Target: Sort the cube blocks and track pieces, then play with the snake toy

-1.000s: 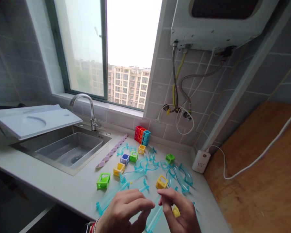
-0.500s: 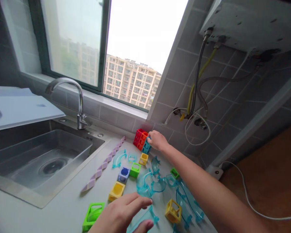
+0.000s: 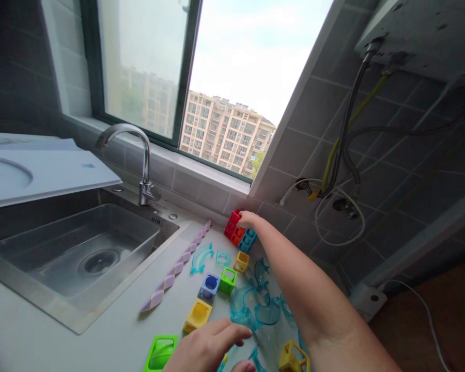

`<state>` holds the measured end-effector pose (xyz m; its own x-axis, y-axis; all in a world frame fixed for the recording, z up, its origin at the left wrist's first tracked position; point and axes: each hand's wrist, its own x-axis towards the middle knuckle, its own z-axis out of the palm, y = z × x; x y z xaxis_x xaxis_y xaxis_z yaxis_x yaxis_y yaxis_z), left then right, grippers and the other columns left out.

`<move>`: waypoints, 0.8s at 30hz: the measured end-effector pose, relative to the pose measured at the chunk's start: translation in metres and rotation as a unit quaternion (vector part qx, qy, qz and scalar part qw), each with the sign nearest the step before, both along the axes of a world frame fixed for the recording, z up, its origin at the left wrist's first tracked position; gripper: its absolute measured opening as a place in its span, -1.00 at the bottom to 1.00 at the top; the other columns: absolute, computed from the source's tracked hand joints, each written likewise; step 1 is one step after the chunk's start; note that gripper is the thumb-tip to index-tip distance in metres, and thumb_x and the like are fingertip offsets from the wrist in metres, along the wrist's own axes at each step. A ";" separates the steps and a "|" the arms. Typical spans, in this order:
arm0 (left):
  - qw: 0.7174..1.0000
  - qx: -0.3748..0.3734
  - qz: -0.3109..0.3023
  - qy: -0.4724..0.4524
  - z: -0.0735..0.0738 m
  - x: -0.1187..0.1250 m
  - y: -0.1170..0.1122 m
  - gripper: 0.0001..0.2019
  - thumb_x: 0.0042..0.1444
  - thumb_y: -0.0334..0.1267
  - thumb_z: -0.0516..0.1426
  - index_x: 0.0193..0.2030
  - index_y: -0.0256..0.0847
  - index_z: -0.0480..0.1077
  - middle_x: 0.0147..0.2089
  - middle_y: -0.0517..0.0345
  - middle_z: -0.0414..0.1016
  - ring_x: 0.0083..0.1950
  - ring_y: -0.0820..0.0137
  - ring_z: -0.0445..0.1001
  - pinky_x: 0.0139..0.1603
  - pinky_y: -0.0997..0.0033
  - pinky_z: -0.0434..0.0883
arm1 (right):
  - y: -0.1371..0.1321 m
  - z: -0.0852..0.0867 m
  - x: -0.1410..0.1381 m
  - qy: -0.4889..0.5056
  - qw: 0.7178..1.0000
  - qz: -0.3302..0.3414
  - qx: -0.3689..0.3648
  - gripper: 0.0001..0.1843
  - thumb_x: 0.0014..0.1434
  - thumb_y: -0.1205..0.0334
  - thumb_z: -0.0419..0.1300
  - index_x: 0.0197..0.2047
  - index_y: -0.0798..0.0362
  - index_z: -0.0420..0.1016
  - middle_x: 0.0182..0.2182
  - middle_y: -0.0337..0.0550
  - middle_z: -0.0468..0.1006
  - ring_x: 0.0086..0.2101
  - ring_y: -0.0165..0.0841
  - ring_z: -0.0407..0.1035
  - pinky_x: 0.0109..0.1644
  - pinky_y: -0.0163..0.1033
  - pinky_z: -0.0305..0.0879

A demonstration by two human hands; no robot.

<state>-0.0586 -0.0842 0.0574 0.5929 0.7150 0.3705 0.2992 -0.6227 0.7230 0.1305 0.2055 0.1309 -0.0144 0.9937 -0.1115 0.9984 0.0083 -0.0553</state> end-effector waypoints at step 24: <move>0.832 -0.362 0.023 -0.420 0.028 0.024 -0.014 -0.04 0.00 0.03 0.38 0.46 -0.09 0.03 0.39 -0.27 0.28 0.29 -0.09 0.41 0.16 0.01 0.47 | -0.347 0.066 0.060 0.673 0.733 -0.091 -0.030 -0.45 0.18 0.02 0.37 0.21 -0.21 0.36 0.03 -0.12 0.59 -0.28 -0.24 0.59 -0.36 -0.25 0.50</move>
<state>-0.0346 -0.0982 0.0850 0.3086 0.9456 0.1027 -0.4891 0.0651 0.8698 0.1900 -0.1416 0.1974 -0.0189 0.9865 -0.1627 0.0235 -0.1622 -0.9865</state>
